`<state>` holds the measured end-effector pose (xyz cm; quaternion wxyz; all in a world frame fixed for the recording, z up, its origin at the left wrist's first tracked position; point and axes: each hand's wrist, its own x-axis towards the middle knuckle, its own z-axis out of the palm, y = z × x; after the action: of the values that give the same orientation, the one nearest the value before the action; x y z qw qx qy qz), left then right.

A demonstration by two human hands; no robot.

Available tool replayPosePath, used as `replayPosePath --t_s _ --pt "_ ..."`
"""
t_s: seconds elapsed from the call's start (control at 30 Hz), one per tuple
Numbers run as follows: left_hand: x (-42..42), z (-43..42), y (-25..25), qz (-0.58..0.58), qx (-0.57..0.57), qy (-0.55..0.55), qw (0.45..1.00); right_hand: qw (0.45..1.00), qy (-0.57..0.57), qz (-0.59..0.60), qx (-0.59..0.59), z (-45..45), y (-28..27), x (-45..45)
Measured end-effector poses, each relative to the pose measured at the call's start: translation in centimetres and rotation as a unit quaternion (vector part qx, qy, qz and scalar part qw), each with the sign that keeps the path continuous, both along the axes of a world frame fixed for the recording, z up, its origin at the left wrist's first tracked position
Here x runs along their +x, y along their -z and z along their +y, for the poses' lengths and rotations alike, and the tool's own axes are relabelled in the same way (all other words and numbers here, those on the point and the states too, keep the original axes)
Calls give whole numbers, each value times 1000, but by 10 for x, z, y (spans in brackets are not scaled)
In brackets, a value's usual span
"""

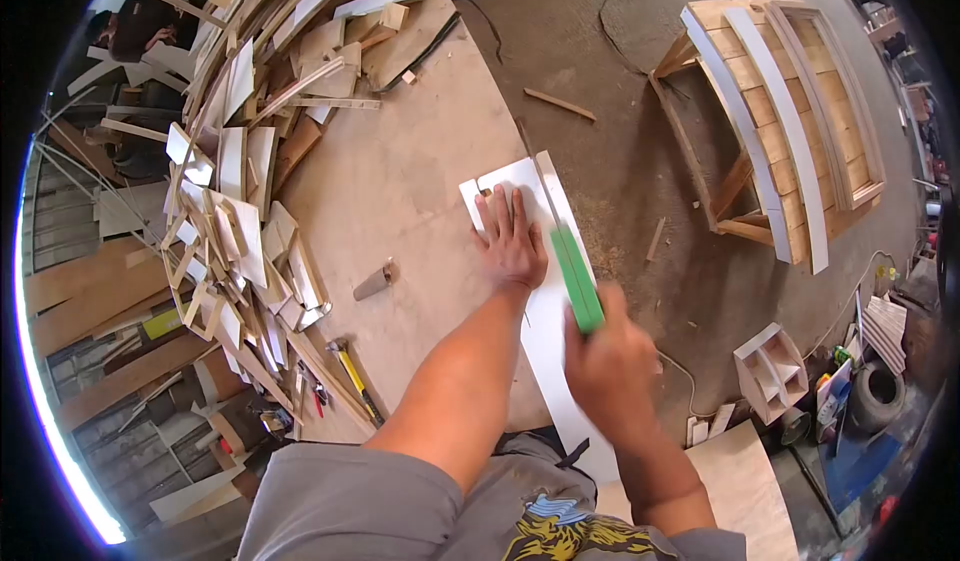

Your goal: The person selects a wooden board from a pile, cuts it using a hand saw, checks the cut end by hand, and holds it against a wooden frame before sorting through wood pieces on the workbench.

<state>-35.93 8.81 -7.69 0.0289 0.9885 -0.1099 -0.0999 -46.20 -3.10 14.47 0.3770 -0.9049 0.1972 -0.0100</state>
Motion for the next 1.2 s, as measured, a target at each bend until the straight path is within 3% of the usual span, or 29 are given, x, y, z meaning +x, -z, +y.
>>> replayPosePath --t_s 0.1,0.17,0.27,0.37,0.47,0.6,0.7,0.8,0.9,1.0,1.1,1.2 --pt "0 -1 8 -1 0 -2 1000 999 6 -35 -1 10 69 74" --pt "-1 0 12 -6 -5 -4 1000 1000 12 -19 1 5 59 60" --pt "5 -2 5 23 9 -11 1000 999 7 -4 36 -4 -2 -6" --pt "0 2 7 21 4 -7 1000 999 -3 35 36 3 11 -2" --pt "1 -1 10 4 9 -4 1000 997 12 -73 21 9 96 63" --pt "2 -1 11 -5 1 -9 1000 999 7 39 20 -6 24 17" --pt "2 0 2 9 -5 -5 1000 999 -16 22 39 -3 -4 -20" --pt "4 0 7 -13 -10 1 1000 999 -10 31 17 1 66 50" --pt "1 -3 -1 4 -4 -9 1000 999 11 20 24 -3 60 70" --pt "1 -4 3 -6 10 0 1000 998 -14 29 59 -13 -1 -4" --pt "-2 1 6 -8 8 -1 1000 999 5 6 39 -4 16 -6" --pt "1 1 10 -14 -19 -1 1000 999 11 -26 21 6 75 67"
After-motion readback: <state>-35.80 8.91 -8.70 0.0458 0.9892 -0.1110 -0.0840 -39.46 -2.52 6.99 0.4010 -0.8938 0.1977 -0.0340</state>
